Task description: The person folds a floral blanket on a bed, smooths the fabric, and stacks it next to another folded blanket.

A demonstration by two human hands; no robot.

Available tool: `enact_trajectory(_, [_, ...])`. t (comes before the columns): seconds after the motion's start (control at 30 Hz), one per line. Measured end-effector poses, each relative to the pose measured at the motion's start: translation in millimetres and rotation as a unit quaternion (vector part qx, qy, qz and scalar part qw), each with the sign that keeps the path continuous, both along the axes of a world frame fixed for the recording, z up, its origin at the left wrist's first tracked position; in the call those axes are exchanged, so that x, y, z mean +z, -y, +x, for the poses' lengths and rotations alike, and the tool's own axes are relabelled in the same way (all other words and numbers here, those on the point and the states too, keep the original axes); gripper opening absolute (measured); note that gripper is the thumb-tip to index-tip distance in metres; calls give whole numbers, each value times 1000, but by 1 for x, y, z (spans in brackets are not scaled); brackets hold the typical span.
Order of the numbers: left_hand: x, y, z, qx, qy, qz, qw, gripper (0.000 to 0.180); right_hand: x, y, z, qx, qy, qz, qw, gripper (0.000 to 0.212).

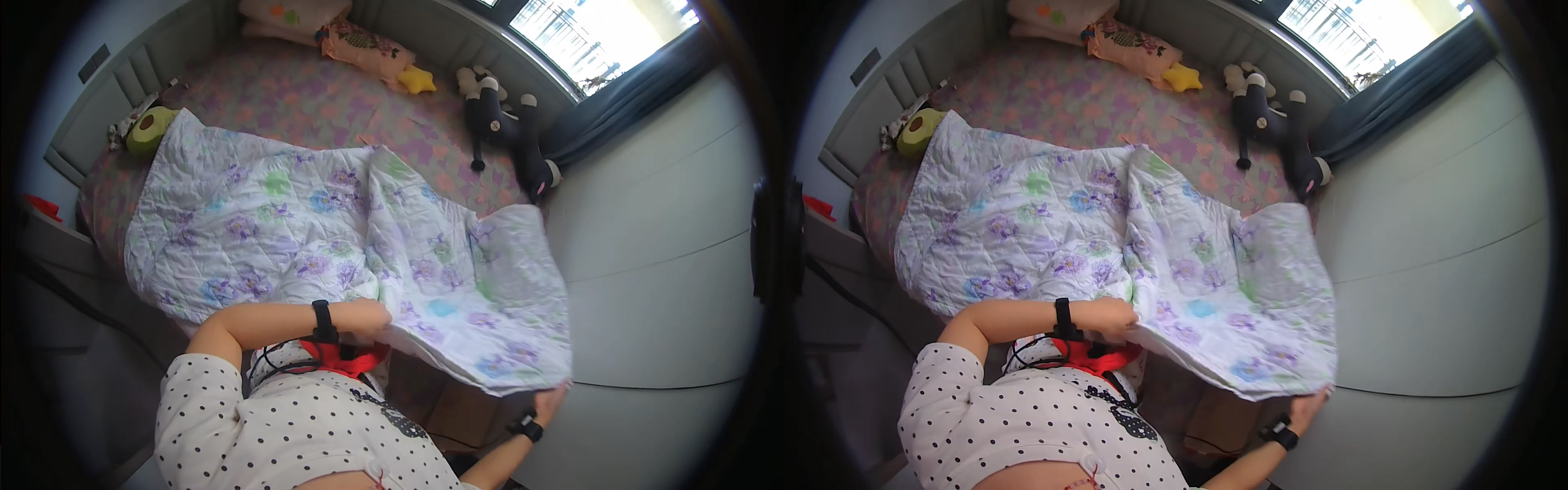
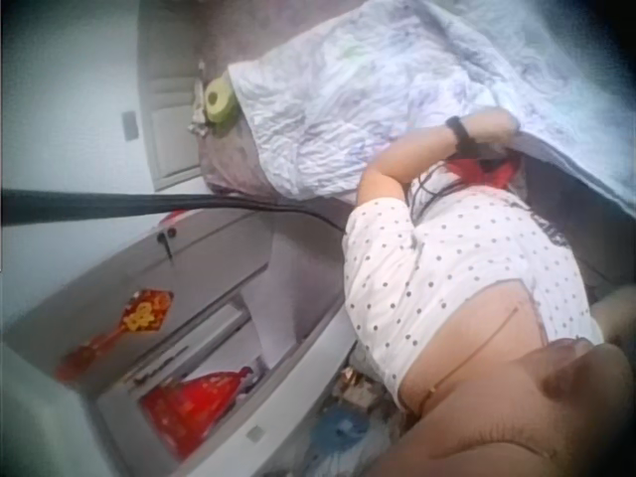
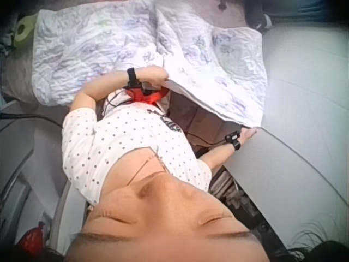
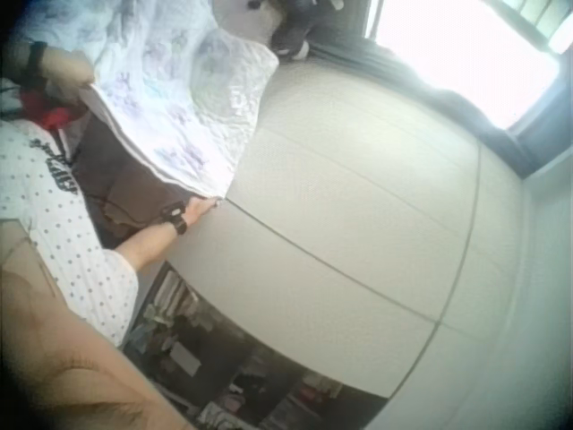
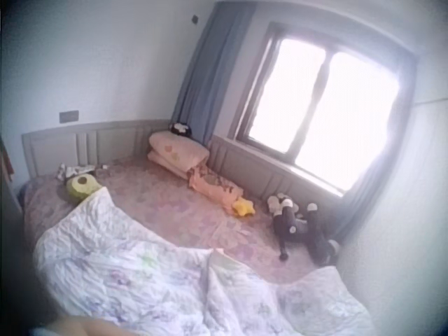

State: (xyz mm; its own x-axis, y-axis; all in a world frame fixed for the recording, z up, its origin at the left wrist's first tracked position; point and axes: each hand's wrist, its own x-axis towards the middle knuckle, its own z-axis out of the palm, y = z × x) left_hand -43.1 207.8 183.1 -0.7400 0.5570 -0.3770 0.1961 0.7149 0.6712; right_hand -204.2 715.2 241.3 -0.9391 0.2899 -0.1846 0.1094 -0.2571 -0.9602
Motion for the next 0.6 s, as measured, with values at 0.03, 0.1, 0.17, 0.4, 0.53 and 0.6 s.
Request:
enact_trajectory(0.03, [-12, 0, 1, 53, 3, -10, 999, 22, -17, 23, 4, 78, 67, -27, 994, 57])
enact_trajectory(0.1, [-35, 0, 1, 104, 9, -20, 994, 22, -49, 78, 19, 129, 306, -7, 943, 57])
enact_trajectory(0.17, [-52, -1, 1, 227, 24, 127, 965, 29, -88, 148, 51, 361, 334, 136, 860, 52])
enact_trajectory(0.4, [-60, 27, 15, 196, 46, 18, 979, 40, -115, 313, 126, 619, 294, 172, 708, 36])
enact_trajectory(0.53, [-67, 51, 34, 193, 46, -104, 975, 31, -119, 343, 126, 509, 246, 236, 790, 23])
enact_trajectory(0.6, [-75, 65, 31, 237, 36, -58, 969, 22, -122, 340, 123, 537, 221, 244, 777, 20])
